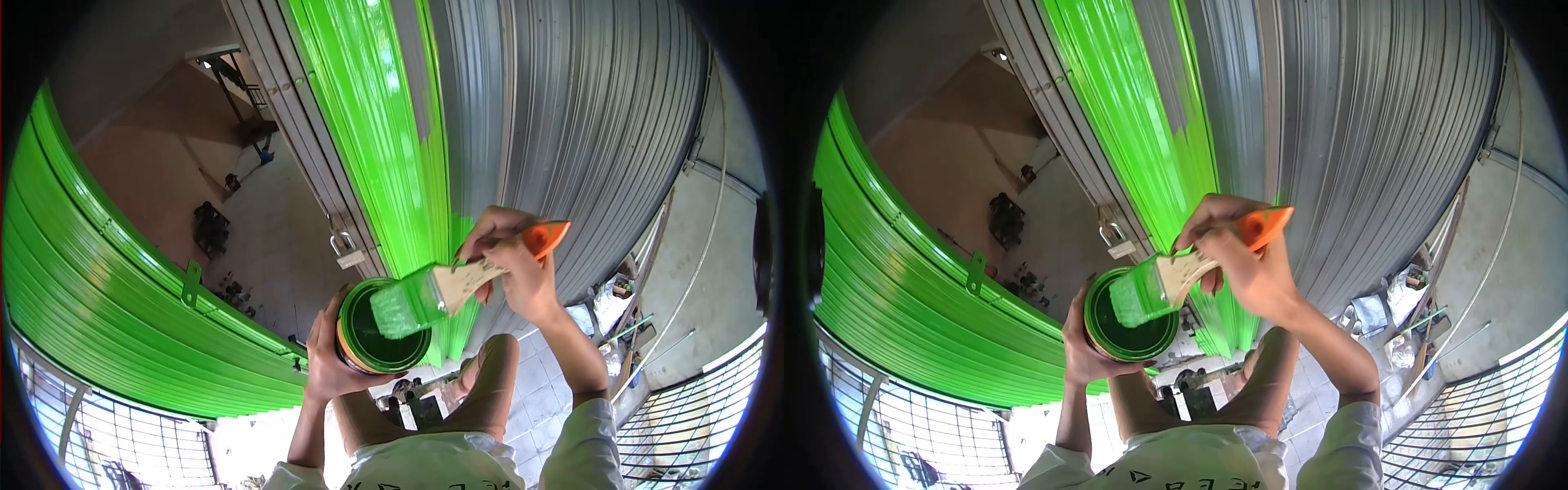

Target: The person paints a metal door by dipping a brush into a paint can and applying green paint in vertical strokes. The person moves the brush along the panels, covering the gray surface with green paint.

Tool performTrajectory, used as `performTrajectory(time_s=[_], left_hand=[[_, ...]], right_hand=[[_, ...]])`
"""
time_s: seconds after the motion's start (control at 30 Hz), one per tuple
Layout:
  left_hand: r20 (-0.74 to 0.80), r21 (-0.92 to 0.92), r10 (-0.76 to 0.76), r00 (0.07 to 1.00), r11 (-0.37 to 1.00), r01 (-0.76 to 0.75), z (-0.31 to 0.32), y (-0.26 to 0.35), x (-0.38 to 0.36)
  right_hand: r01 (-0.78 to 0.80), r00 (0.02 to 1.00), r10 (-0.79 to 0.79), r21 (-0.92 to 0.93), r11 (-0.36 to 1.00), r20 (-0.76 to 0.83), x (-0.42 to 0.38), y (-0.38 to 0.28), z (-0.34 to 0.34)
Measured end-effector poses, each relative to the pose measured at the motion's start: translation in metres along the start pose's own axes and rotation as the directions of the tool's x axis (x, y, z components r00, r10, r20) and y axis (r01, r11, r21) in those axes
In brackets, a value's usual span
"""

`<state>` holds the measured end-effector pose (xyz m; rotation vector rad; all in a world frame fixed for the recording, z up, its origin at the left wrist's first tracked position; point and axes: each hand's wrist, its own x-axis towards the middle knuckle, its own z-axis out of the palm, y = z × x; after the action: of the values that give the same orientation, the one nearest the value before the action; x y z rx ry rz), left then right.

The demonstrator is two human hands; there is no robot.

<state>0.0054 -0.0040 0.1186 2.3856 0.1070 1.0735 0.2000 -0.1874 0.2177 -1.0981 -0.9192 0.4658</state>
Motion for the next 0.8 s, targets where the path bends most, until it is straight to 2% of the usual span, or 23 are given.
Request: performTrajectory(time_s=[0.03,0.13,0.17,0.27,0.3,0.4,0.43,0.53,0.63,0.8], left_hand=[[-0.013,0.035,0.035,0.999,0.999,-0.035,-0.001,0.002,-0.001],[-0.036,0.083,0.090,0.995,0.993,-0.087,-0.006,0.010,-0.003],[-0.037,0.087,0.094,0.995,0.992,-0.091,-0.008,0.013,-0.005],[-0.050,0.135,0.183,0.982,0.975,-0.174,-0.010,0.018,-0.007],[-0.044,0.157,0.190,0.981,0.971,-0.181,-0.012,0.020,-0.007],[-0.042,0.225,0.223,0.974,0.952,-0.208,-0.015,0.027,-0.007],[-0.053,0.250,0.240,0.969,0.943,-0.220,-0.015,0.028,-0.007],[-0.067,0.287,0.261,0.963,0.929,-0.232,-0.015,0.032,-0.007],[-0.067,0.301,0.255,0.965,0.927,-0.224,-0.015,0.034,-0.010],[-0.050,0.287,0.218,0.975,0.938,-0.195,-0.016,0.037,-0.014]], right_hand=[[-0.076,0.997,0.076,-0.012,0.997,0.000,-0.005,-0.003,0.007],[-0.073,0.996,0.077,-0.085,0.994,0.052,-0.009,-0.002,0.014],[-0.071,0.997,0.072,-0.067,0.995,0.014,-0.011,-0.004,0.022],[-0.065,0.986,0.095,-0.207,0.976,0.140,-0.018,-0.007,0.025],[0.071,0.989,-0.035,-0.257,0.964,0.143,-0.019,-0.004,0.031],[0.275,0.956,-0.227,-0.298,0.914,0.187,-0.021,0.003,0.039],[0.136,0.984,-0.097,-0.273,0.953,0.150,-0.023,-0.006,0.042],[0.273,0.958,-0.206,-0.429,0.861,0.197,-0.020,-0.002,0.035],[0.301,0.947,-0.236,-0.350,0.887,0.217,-0.023,0.002,0.039],[0.430,0.894,-0.344,-0.334,0.838,0.289,-0.024,0.010,0.044]])
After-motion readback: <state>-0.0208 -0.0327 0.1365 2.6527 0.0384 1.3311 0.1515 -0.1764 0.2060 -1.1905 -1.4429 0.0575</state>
